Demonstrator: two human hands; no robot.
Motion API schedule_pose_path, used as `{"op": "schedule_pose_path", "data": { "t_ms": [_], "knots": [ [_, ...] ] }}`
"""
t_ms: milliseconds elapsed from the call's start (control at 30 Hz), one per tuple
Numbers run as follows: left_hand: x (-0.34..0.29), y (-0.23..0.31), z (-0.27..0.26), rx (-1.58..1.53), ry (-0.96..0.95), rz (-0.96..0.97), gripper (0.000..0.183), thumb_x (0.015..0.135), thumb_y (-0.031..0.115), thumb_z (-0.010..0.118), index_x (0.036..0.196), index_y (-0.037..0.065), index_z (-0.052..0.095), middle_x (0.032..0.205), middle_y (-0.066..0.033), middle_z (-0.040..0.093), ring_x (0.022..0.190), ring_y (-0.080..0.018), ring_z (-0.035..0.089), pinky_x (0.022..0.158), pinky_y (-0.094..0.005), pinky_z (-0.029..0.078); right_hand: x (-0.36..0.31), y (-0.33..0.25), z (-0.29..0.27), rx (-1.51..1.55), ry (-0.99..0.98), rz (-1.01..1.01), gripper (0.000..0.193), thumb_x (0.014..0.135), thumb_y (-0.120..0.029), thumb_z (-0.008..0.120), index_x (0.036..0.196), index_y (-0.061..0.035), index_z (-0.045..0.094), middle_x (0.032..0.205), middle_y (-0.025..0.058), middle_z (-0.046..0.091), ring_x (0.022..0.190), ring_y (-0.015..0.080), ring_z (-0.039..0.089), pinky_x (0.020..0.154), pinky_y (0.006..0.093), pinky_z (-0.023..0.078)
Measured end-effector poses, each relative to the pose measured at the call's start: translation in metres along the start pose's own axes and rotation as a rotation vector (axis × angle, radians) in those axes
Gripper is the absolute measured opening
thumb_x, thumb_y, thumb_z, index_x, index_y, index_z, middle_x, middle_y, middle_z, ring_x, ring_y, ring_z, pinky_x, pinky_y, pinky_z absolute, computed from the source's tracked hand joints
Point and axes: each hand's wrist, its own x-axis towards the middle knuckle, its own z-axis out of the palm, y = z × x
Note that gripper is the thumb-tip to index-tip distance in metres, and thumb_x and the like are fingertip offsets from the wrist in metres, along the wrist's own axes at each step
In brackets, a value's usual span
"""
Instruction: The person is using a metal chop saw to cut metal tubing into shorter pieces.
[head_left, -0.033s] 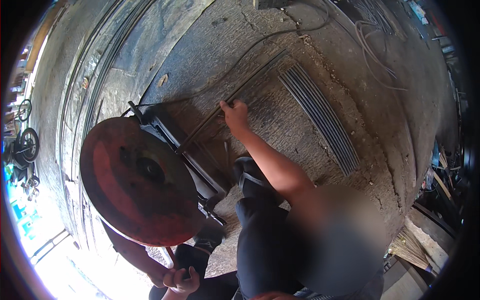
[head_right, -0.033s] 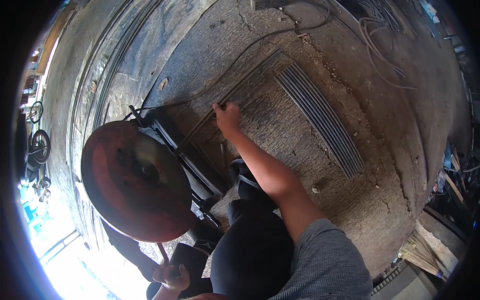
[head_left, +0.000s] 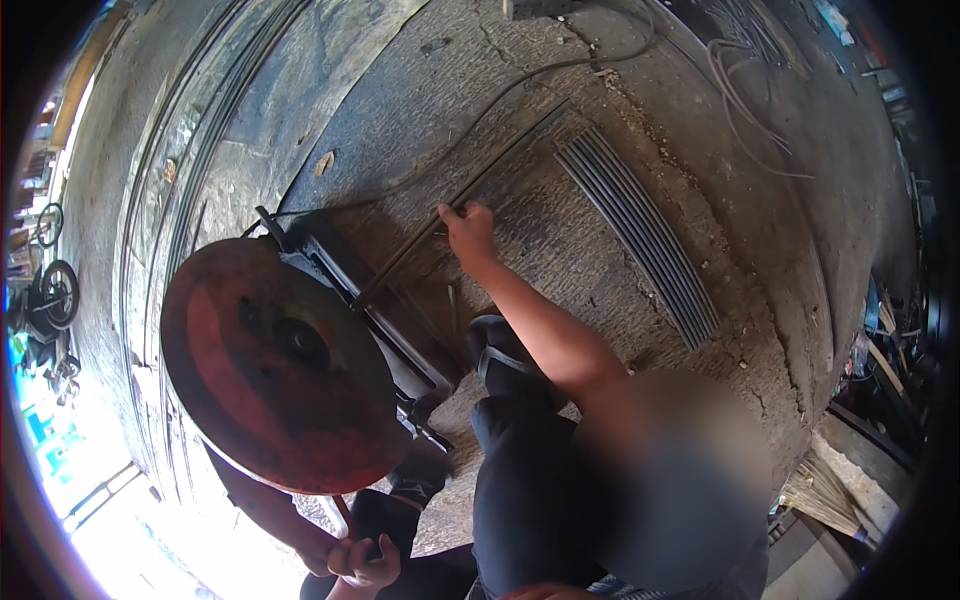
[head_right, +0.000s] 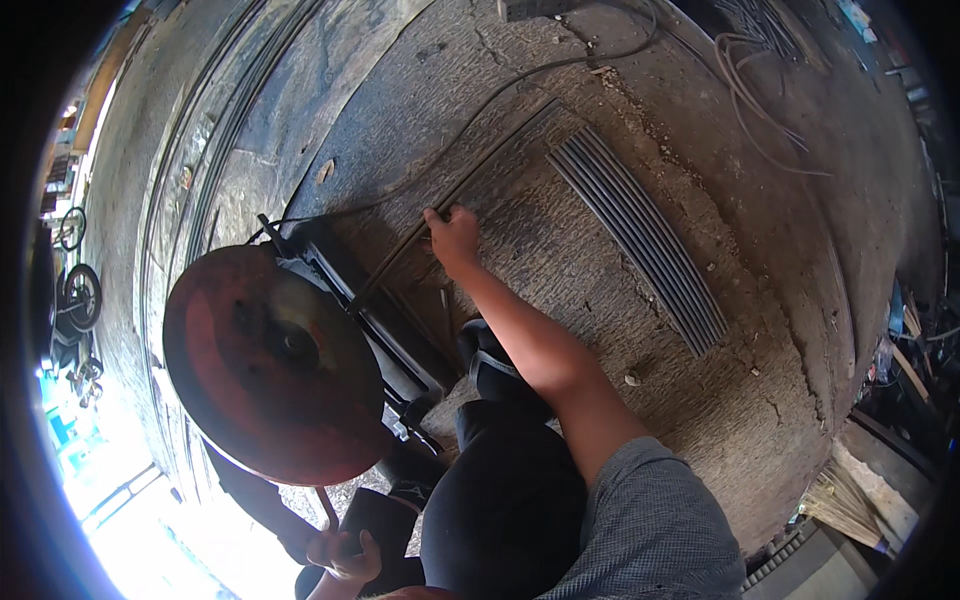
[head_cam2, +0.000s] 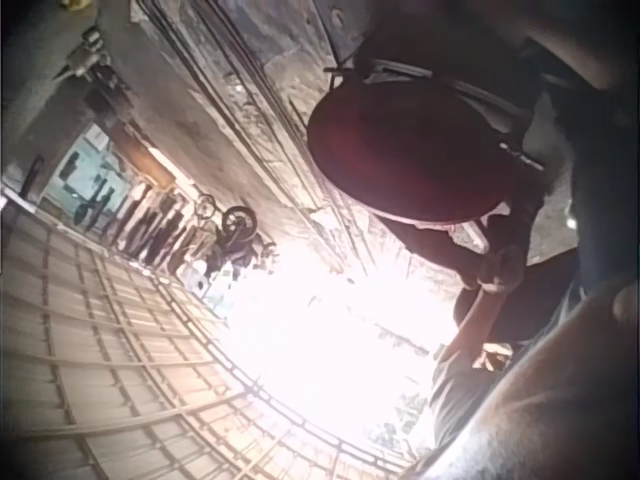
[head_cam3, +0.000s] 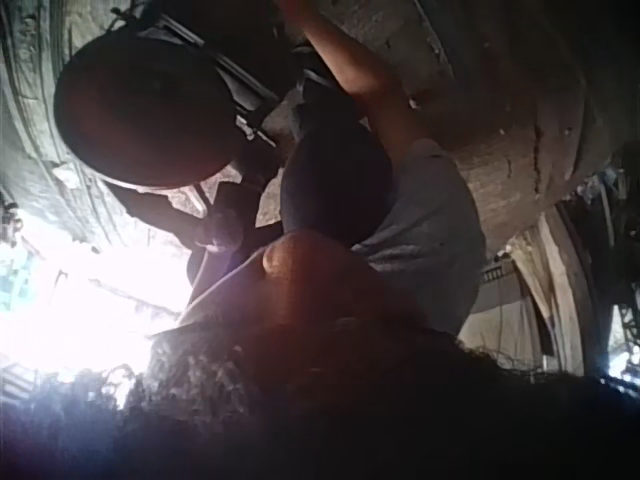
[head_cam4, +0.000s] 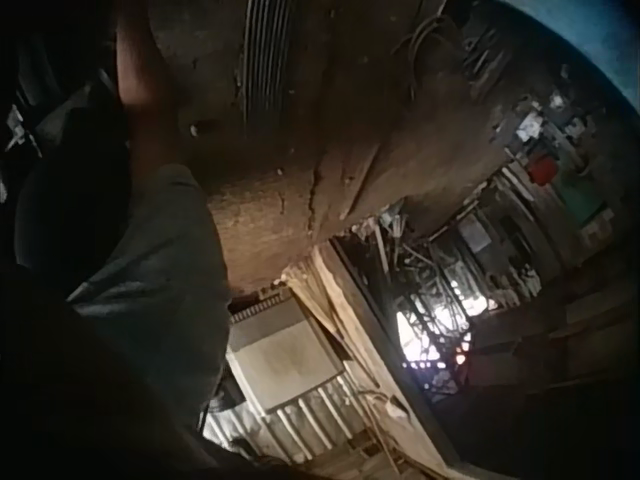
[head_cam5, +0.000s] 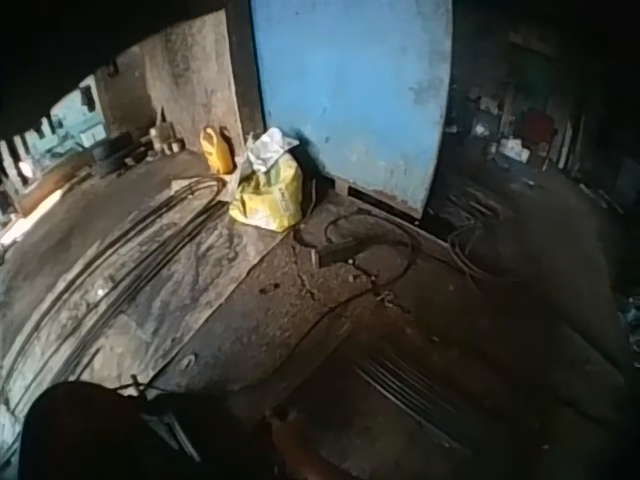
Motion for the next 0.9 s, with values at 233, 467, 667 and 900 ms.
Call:
{"op": "schedule_pose_path", "data": {
  "t_ms": [233,467,667,900],
  "knots": [
    [0.016,0.003,-0.003,0.081,-0.011,0.118,0.039,0.069,0.015,0.066,0.097,-0.001,0.045,0.093,-0.0158,0.043,0.087,-0.0317,0.04,0.074,-0.0418,0.033,0.004,0.002,-0.001,-0.071,0.021,-0.032,0.017,0.085,-0.012,0.06,0.08,0.0029,0.056,0.069,0.0079,0.057,0.06,0.0177,0.061,0.051,0.0326,0.054],
    [0.025,0.005,-0.004,0.087,0.025,0.187,0.037,0.067,0.015,0.066,0.095,0.001,0.046,0.094,-0.0152,0.043,0.087,-0.0306,0.04,0.073,-0.0395,0.035,0.001,-0.005,-0.002,-0.149,0.061,-0.088,0.02,0.084,-0.012,0.061,0.072,0.0024,0.054,0.057,0.0087,0.054,0.051,0.0191,0.06,0.046,0.034,0.051],
    [0.028,0.006,-0.006,0.103,0.025,0.196,0.036,0.065,0.014,0.067,0.093,0.003,0.047,0.095,-0.0146,0.042,0.086,-0.0297,0.041,0.072,-0.0375,0.036,0.002,-0.005,0.0,-0.052,0.068,-0.019,0.019,0.084,-0.012,0.061,0.075,0.0031,0.056,0.059,0.0096,0.055,0.051,0.019,0.06,0.046,0.0339,0.052],
    [0.021,0.005,-0.005,0.118,0.013,0.161,0.035,0.064,0.013,0.068,0.091,0.004,0.048,0.096,-0.0139,0.042,0.086,-0.0285,0.042,0.071,-0.0352,0.038,0.019,0.024,-0.005,-0.089,0.054,-0.039,0.02,0.083,-0.013,0.062,0.073,0.0033,0.056,0.06,0.0101,0.056,0.051,0.0209,0.06,0.046,0.0341,0.051]
  ]
}}
